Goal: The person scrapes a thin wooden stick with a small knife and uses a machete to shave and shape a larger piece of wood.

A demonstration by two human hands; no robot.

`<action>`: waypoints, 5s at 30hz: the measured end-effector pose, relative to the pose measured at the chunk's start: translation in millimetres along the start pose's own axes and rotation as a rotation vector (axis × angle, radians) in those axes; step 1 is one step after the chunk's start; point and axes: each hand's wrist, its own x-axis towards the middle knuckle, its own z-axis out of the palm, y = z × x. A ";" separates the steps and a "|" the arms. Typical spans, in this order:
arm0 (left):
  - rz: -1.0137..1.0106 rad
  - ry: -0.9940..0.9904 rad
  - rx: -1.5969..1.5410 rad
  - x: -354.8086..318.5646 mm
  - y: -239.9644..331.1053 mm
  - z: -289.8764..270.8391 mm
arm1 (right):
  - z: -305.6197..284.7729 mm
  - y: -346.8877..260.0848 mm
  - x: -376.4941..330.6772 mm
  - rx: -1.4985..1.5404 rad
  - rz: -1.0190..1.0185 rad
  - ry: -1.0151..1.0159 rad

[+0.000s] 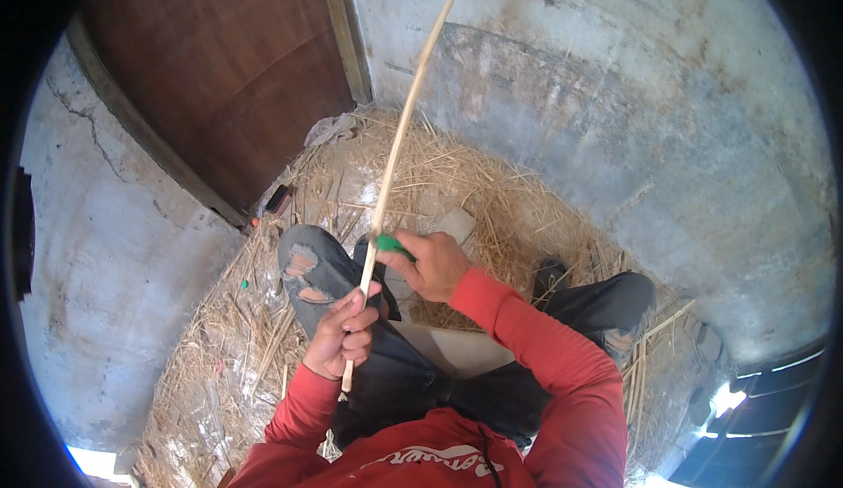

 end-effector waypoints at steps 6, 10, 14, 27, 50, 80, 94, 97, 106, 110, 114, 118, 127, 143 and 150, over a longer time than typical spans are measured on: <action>0.071 0.002 0.131 -1.8 -24.3 7.0 | -57.5 53.8 18.7 0.742 0.372 0.335; 0.196 0.149 0.375 3.9 -21.4 20.9 | -85.5 8.8 10.3 0.070 0.082 0.058; 0.172 0.179 0.494 9.8 -20.6 24.4 | -71.4 -4.0 7.2 -0.058 -0.160 0.119; 0.239 0.218 0.759 16.5 -35.8 27.4 | -44.4 17.9 8.8 0.321 -0.087 -0.046; 0.633 -0.282 0.357 -3.2 -33.4 45.7 | -30.3 47.3 -56.8 1.307 1.076 0.122; 1.399 -0.045 0.839 199.0 147.9 205.3 | -40.7 123.5 -639.8 -0.598 2.284 -0.046; 1.264 -0.198 0.877 235.0 144.9 200.3 | -12.2 149.8 -620.7 -0.646 2.231 0.467; 1.252 -0.205 0.867 234.2 148.3 196.5 | -9.1 165.5 -646.6 -1.188 2.075 0.725; 1.219 -0.219 0.824 239.0 148.3 197.3 | -54.4 175.1 -679.2 -0.781 2.311 0.695; 1.199 -0.232 0.801 242.8 150.7 196.3 | -71.8 170.7 -714.9 -0.683 2.288 0.754; 1.205 -0.145 0.796 238.7 143.1 200.8 | -84.9 160.3 -745.3 -0.599 2.256 0.848; 1.216 -0.124 0.849 237.0 142.8 205.0 | -71.5 149.6 -751.8 -0.685 2.340 0.922; 1.186 -0.147 0.862 240.2 148.5 201.2 | -10.8 92.5 -778.2 -1.044 2.664 0.911; 1.470 -0.108 0.958 239.8 144.2 215.0 | 15.1 65.0 -693.4 -0.686 2.256 0.953; 1.344 -0.335 0.822 244.8 188.9 245.0 | -90.5 62.9 -570.8 -0.539 1.700 1.281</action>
